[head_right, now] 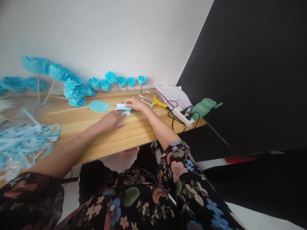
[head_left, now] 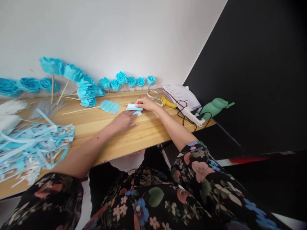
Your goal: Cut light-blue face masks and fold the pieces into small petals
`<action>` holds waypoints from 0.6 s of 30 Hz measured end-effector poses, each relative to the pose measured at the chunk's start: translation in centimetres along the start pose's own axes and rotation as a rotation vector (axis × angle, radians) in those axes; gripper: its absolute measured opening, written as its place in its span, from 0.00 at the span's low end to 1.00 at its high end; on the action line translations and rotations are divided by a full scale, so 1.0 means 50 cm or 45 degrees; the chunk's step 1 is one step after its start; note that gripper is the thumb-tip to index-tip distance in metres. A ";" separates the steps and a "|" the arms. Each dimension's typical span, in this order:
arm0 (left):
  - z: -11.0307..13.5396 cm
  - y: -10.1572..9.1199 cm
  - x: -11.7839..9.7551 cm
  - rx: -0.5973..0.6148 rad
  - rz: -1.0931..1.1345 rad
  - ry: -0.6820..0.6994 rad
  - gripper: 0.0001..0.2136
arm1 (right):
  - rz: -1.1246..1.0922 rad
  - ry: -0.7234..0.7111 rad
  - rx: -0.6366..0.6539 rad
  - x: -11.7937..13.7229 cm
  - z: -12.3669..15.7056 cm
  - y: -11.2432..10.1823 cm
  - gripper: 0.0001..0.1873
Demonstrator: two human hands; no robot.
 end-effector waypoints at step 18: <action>-0.003 -0.013 0.005 -0.157 0.073 0.045 0.17 | 0.472 -0.079 -0.037 0.028 0.006 0.015 0.23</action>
Point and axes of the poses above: each hand's wrist, its own z-axis away from the middle knuckle, its own y-axis out of the palm, x = y × z, the point moved 6 cm from there along -z, towards the middle knuckle, and after that the axes turned 1 degree about x, right-handed, at the moved point
